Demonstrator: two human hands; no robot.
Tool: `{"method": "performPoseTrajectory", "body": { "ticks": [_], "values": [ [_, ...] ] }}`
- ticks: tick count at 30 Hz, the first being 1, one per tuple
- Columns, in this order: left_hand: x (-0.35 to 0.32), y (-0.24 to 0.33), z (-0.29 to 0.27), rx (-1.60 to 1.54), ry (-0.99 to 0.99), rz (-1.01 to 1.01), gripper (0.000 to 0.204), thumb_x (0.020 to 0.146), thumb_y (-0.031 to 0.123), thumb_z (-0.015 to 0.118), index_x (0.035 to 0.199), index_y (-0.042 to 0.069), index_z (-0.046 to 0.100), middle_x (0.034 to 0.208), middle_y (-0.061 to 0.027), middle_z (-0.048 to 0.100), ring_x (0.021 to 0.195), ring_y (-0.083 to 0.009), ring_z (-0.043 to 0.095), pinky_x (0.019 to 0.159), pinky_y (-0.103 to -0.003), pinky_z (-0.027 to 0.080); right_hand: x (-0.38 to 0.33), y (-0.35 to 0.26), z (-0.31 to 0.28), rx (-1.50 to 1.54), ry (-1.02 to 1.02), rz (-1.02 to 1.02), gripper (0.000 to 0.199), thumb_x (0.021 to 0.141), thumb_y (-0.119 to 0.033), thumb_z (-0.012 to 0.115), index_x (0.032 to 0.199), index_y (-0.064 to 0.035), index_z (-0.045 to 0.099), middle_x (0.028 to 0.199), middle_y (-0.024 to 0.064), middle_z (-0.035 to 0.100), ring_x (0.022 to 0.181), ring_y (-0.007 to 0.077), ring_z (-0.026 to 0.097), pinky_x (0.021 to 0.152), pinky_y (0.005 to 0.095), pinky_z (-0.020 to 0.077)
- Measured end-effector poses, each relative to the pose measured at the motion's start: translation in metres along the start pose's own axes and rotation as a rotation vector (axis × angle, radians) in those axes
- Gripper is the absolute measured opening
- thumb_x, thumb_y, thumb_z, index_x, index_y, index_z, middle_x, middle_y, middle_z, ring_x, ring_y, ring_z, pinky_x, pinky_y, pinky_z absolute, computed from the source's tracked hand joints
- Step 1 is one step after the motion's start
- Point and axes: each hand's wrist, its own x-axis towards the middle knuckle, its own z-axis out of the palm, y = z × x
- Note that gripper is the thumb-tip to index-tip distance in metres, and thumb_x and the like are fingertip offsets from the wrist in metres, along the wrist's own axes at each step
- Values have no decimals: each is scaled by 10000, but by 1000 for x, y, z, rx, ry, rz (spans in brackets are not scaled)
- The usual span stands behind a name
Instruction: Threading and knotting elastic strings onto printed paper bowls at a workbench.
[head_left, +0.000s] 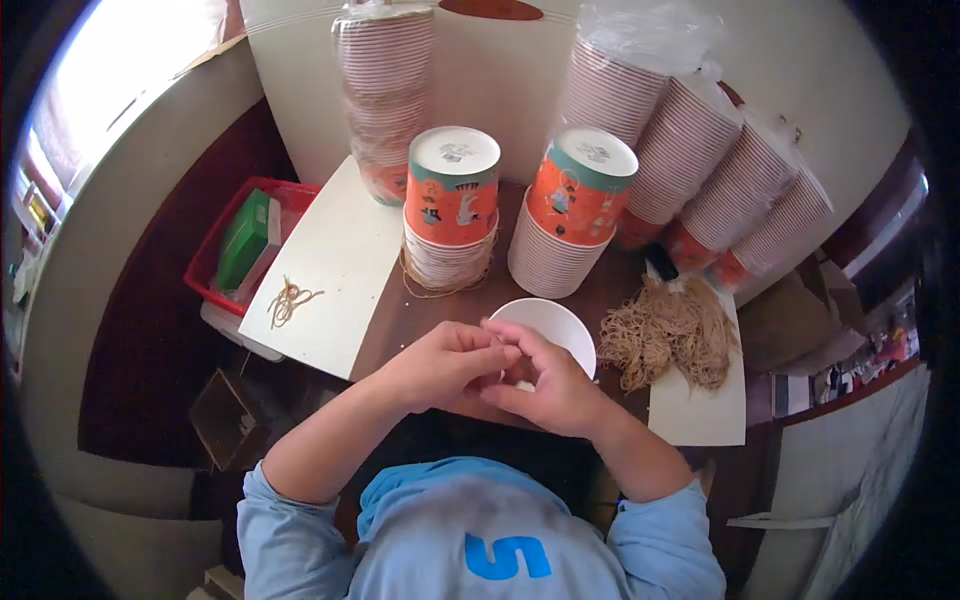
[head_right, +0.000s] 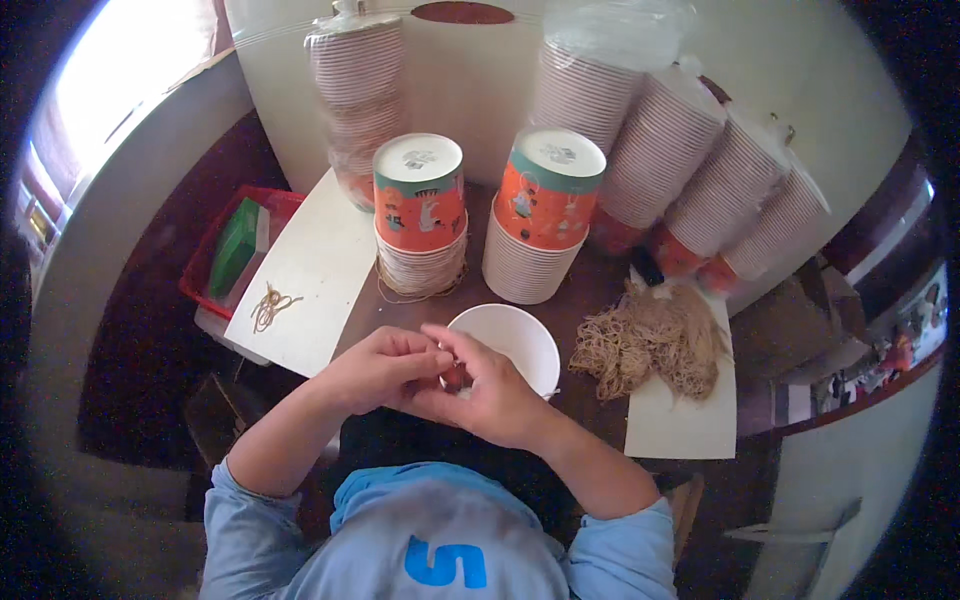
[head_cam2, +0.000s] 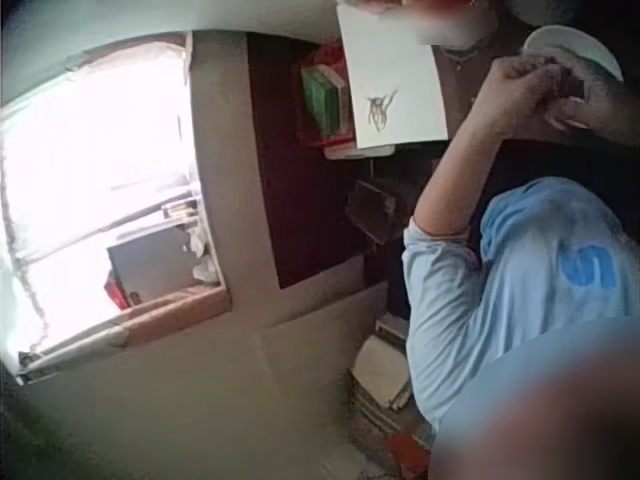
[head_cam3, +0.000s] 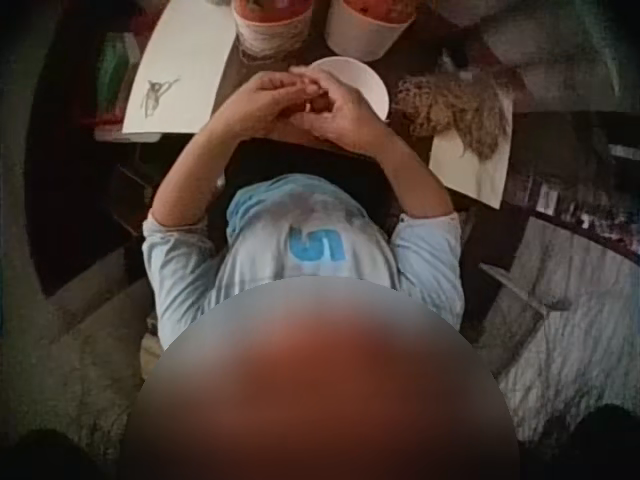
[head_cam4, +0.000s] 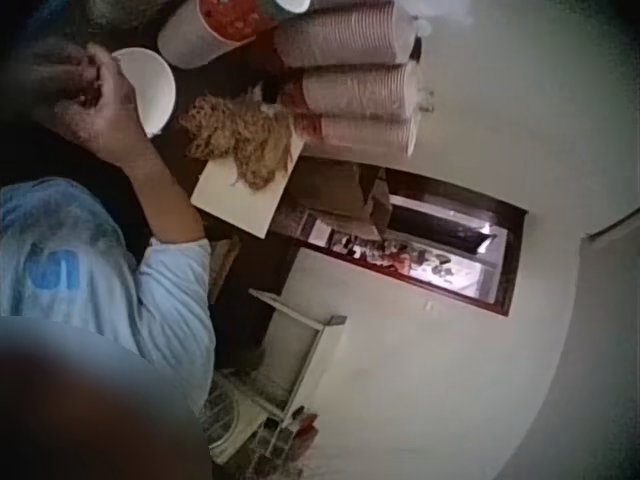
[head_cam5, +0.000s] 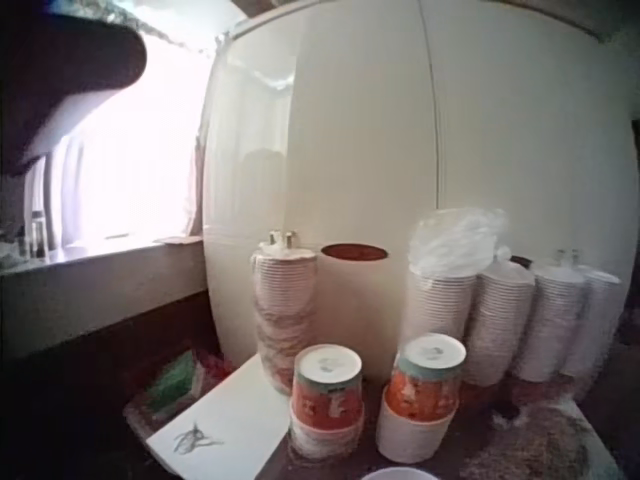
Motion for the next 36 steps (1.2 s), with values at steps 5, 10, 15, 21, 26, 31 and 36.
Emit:
{"method": "performPoseTrajectory", "body": {
  "ticks": [5, 10, 15, 21, 26, 31, 36],
  "values": [
    [3, -5, -7, -370, 11, -209, 319, 936, 270, 504, 1006, -17, 622, 804, -66, 640, 668, -116, 593, 618, -231, 479, -11, 13, -9, -23, 251, 35, 174, 853, -99, 619, 1001, -12, 652, 818, 41, 666, 766, 86, 603, 709, 239, 484],
    [3, -32, -13, -511, -109, -288, 340, 942, 282, 495, 1075, -17, 589, 871, -96, 650, 725, -152, 621, 675, -263, 499, -19, 26, -14, -67, 312, 29, 123, 860, -98, 617, 936, -11, 657, 844, 41, 662, 771, 86, 595, 698, 230, 475],
    [3, -46, -3, -323, -86, -266, 228, 893, 207, 594, 1019, 21, 630, 843, -57, 653, 706, -112, 601, 644, -217, 479, -21, 23, -12, -83, 296, 55, 100, 865, -88, 611, 911, -10, 653, 837, 28, 652, 774, 76, 582, 694, 219, 468],
    [6, -65, 5, -260, -84, -121, 132, 849, 143, 647, 930, 39, 659, 794, -7, 633, 660, -55, 539, 592, -179, 435, -24, 25, -7, -73, 307, 42, 110, 868, -101, 613, 915, -10, 651, 831, 27, 649, 759, 75, 576, 684, 217, 465],
    [3, -66, 13, -158, -33, -93, 118, 847, 119, 643, 909, 20, 645, 795, -3, 623, 666, -53, 530, 598, -180, 426, -26, 26, -3, -7, 296, 60, 132, 877, -121, 600, 938, -15, 651, 849, 56, 657, 760, 104, 595, 689, 245, 478],
    [-7, -65, 11, -97, 53, 11, 128, 862, 140, 631, 896, 18, 647, 779, 15, 608, 691, -50, 534, 626, -199, 444, -30, 23, -7, -157, 308, 106, 136, 849, -110, 628, 937, -8, 648, 864, 48, 655, 796, 112, 597, 716, 245, 477],
    [-14, -49, 15, 430, 203, 159, 151, 779, 122, 665, 883, 20, 626, 779, -72, 627, 691, -160, 607, 635, -289, 488, -31, 24, -3, -419, 245, -114, 351, 817, -92, 650, 1149, -25, 557, 1075, 77, 600, 983, 153, 574, 848, 297, 459]
  ]
}}
